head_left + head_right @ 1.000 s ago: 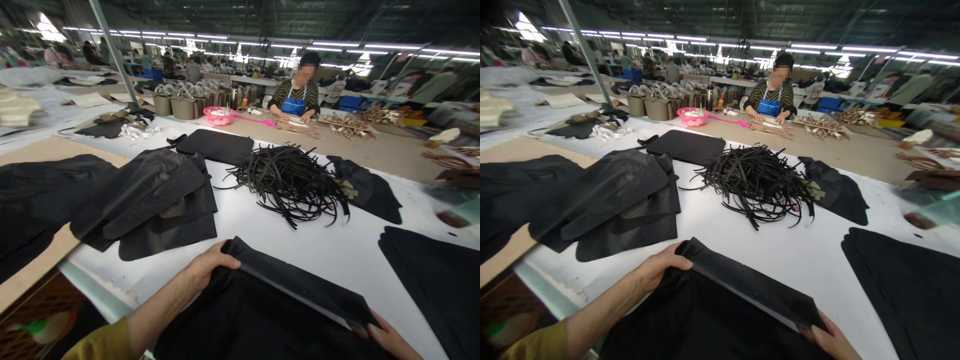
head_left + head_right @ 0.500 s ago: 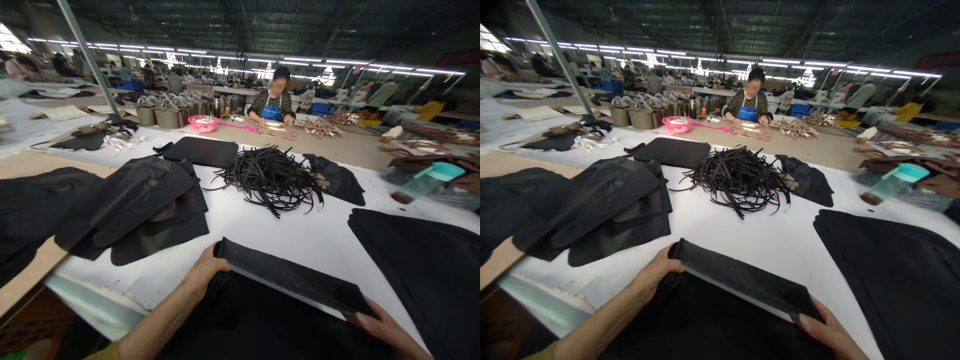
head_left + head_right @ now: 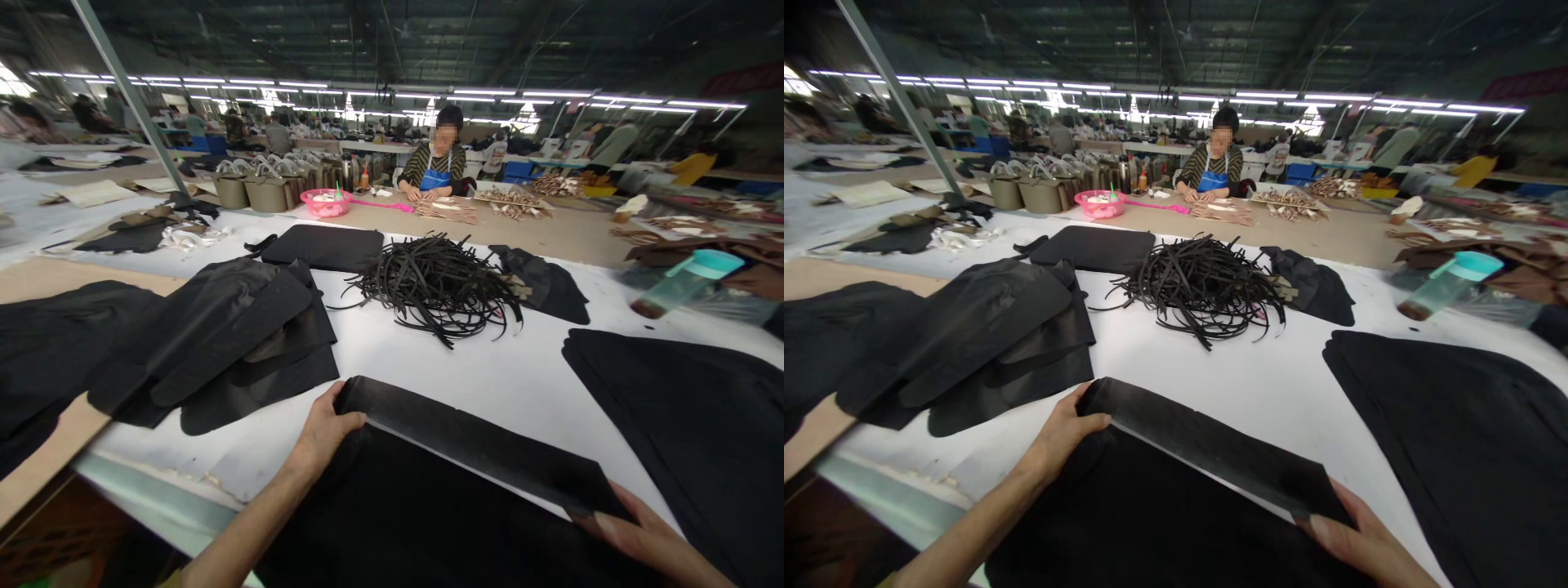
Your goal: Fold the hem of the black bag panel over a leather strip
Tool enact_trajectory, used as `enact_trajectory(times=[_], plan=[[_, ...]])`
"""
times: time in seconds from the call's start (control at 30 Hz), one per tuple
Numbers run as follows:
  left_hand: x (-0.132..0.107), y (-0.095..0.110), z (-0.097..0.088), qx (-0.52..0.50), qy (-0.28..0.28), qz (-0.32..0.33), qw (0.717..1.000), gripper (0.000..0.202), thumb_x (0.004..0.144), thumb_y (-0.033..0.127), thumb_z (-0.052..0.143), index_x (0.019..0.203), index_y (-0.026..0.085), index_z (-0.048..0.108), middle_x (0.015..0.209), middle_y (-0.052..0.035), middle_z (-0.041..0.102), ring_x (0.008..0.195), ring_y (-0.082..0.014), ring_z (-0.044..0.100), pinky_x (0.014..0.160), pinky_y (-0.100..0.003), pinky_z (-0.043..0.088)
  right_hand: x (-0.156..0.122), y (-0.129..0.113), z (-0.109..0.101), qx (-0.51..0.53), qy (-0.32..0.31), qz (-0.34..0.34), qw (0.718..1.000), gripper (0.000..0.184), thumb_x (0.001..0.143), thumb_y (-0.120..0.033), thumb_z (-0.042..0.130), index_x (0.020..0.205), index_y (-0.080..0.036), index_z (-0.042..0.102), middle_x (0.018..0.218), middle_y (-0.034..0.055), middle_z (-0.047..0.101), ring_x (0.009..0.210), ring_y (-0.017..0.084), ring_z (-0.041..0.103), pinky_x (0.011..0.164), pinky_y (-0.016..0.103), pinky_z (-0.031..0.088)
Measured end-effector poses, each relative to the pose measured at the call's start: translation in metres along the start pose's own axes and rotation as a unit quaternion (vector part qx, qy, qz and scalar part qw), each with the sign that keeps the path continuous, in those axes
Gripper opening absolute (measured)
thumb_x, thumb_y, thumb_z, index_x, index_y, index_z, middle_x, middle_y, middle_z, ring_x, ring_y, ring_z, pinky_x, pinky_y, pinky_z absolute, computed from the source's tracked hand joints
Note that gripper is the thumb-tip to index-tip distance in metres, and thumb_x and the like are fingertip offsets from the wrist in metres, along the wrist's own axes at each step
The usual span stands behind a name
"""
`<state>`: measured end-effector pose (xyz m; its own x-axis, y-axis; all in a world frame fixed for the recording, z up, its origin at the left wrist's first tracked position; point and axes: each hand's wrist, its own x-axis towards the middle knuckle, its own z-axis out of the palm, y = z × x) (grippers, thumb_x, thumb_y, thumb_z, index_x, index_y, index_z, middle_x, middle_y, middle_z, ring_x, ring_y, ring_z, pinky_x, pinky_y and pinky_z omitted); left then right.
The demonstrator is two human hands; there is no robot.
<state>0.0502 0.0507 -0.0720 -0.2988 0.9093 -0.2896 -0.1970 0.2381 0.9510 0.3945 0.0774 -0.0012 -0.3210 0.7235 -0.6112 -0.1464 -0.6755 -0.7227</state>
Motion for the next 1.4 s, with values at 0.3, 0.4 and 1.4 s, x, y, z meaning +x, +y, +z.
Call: enact_trajectory(times=[0.3, 0.4, 1.4], plan=[[0.014, -0.010, -0.012, 0.086, -0.021, -0.025, 0.996, 0.036, 0.073, 0.029, 0.046, 0.104, 0.011, 0.050, 0.083, -0.0103, 0.062, 0.077, -0.0250, 0.061, 0.077, -0.043, 0.051, 0.058, 0.005, -0.015, 0.003, -0.017, 0.019, 1.000, 0.080, 0.066, -0.019, 0.071, 0.137, -0.017, 0.033, 0.102, 0.0104, 0.067, 0.090, 0.031, 0.064, 0.076, 0.039, 0.055], [0.018, -0.005, -0.022, 0.210, 0.082, 0.047, 0.973, 0.041, 0.072, 0.022, 0.045, 0.112, 0.013, 0.047, 0.101, -0.0126, 0.057, 0.092, -0.0290, 0.056, 0.090, -0.052, 0.041, 0.066, 0.007, -0.021, -0.040, -0.018, 0.007, 0.999, 0.071, 0.066, -0.024, 0.073, 0.130, -0.018, 0.043, 0.105, 0.0093, 0.066, 0.092, 0.030, 0.063, 0.075, 0.038, 0.055], [-0.014, -0.043, 0.000, 0.792, -0.021, 0.271, 0.547, 0.064, 0.077, -0.006, 0.027, 0.130, 0.028, 0.038, 0.127, -0.0125, 0.050, 0.096, -0.0257, 0.050, 0.077, -0.038, 0.042, 0.050, 0.006, -0.061, -0.689, 0.367, -0.257, 0.569, 0.026, 0.084, -0.004, 0.036, 0.097, -0.017, 0.055, 0.096, 0.0105, 0.057, 0.093, 0.025, 0.052, 0.083, 0.037, 0.038]])
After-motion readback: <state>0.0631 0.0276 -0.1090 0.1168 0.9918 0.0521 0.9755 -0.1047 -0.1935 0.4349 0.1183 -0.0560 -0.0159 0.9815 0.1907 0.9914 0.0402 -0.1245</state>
